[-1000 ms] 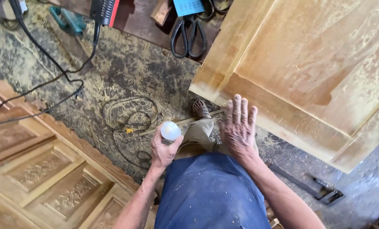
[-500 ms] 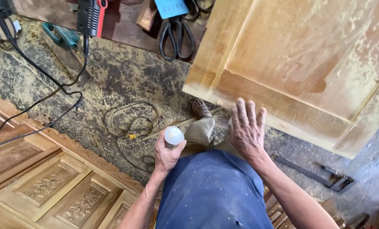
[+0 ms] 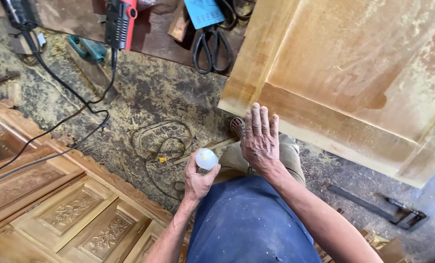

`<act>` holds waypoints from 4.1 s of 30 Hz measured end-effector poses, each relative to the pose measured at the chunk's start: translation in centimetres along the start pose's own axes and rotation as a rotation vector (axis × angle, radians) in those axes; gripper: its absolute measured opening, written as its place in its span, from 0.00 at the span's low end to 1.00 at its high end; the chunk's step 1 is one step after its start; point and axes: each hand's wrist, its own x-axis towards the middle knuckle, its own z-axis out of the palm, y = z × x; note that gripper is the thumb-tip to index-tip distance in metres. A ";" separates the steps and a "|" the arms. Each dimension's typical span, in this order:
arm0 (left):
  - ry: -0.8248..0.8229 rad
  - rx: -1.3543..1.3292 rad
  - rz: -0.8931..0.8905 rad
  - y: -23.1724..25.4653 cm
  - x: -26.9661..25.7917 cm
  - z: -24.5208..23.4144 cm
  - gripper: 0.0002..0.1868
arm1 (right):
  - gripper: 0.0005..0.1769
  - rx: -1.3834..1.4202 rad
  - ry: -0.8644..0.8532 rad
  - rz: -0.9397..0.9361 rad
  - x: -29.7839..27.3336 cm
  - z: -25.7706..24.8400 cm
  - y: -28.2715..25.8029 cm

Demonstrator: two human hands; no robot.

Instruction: Sanding a decorative wooden door panel using a power sander and applying a liquid finish.

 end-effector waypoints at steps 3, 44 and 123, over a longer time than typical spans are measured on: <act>-0.003 -0.007 -0.004 -0.6 -0.2 -0.4 0.35 | 0.43 0.029 -0.043 -0.025 2.0 0.0 -1.3; 0.035 -0.064 -0.033 -2.6 1.7 -1.8 0.36 | 0.38 0.158 -0.124 0.036 5.9 -1.6 -0.3; -0.289 0.197 0.361 6.5 1.2 4.3 0.34 | 0.60 -0.040 -0.173 0.624 -19.1 -4.2 14.2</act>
